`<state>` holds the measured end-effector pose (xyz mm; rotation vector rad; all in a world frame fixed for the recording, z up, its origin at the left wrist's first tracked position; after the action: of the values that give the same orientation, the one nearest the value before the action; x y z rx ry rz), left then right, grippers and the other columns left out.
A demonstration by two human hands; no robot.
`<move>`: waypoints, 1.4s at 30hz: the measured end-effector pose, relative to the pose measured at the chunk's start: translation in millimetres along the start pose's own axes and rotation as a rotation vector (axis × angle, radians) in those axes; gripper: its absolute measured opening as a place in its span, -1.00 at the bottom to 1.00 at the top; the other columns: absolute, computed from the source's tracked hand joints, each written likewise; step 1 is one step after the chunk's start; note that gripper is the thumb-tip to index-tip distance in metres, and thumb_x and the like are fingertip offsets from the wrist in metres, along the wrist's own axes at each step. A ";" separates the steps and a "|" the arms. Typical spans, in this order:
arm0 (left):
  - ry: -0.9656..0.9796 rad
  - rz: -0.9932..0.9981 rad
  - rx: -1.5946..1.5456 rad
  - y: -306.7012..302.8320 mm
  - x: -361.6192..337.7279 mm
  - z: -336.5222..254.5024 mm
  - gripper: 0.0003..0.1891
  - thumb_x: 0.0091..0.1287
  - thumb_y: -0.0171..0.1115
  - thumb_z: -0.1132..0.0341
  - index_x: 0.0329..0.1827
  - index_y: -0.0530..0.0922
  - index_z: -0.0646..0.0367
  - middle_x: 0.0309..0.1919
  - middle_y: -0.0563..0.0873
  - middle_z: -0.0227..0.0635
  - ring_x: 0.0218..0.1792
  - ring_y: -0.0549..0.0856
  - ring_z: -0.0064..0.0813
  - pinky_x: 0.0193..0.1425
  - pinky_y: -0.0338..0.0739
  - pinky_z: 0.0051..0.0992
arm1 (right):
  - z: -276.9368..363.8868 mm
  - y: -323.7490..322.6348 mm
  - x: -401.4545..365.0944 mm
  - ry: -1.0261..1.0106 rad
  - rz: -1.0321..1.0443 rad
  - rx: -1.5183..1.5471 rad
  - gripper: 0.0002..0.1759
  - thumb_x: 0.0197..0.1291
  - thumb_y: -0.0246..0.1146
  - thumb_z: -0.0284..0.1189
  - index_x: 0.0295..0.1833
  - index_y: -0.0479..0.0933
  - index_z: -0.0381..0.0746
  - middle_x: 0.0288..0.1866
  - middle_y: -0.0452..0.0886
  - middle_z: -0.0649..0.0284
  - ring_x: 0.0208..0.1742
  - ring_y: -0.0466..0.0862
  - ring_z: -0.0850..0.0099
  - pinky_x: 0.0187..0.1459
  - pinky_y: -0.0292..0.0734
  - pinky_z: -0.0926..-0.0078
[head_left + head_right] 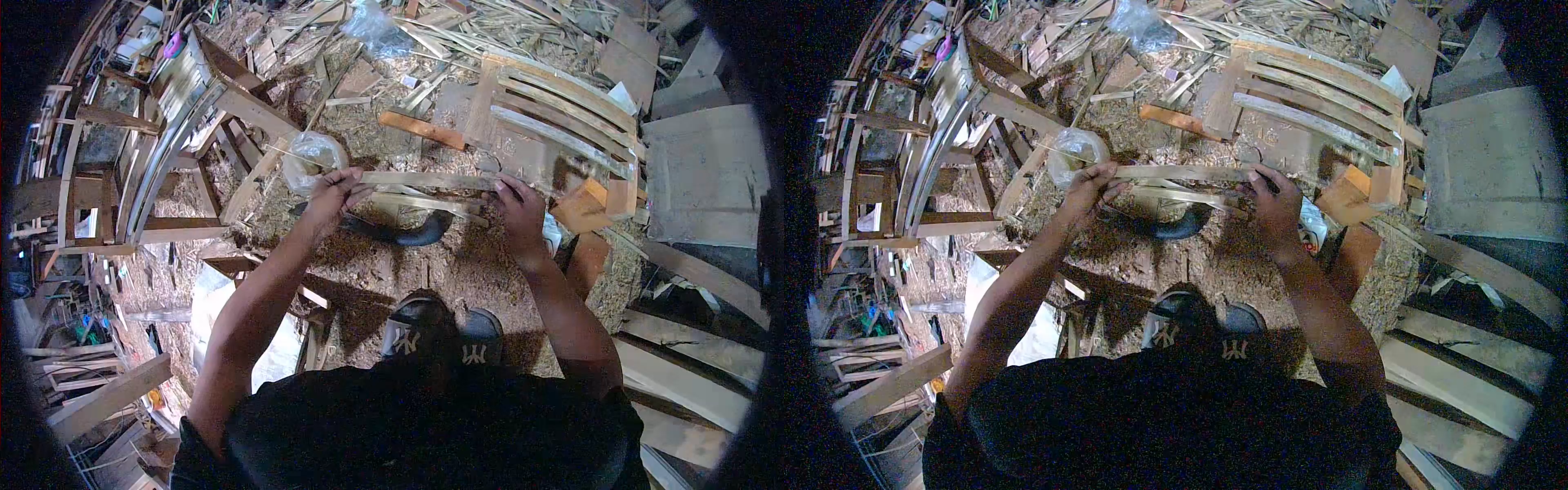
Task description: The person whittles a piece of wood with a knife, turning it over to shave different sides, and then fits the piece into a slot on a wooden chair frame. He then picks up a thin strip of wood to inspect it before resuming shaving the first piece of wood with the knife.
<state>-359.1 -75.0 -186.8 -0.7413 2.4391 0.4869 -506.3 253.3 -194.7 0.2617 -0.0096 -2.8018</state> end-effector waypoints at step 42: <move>0.324 0.021 0.811 -39.5 -44.1 -59.9 -0.74 0.45 0.38 0.28 0.05 0.75 0.26 -0.27 0.82 -0.32 -0.31 0.69 -0.59 -0.16 0.60 -0.49 | -4.2 40.8 -12.2 -0.104 -0.094 -0.240 -0.47 0.42 0.29 -0.23 0.29 0.49 -0.41 0.16 0.63 -0.06 0.17 0.68 0.19 0.22 0.57 0.21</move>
<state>-327.9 -116.8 -120.7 -0.4523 2.6043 -0.6462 -481.1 218.7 -195.2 0.0601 0.3208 -2.8695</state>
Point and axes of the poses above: each hand's wrist, its own x-axis towards the middle knuckle, its own y-axis out of the palm, z = x × y, the point moved 2 cm from there along x, towards the middle knuckle
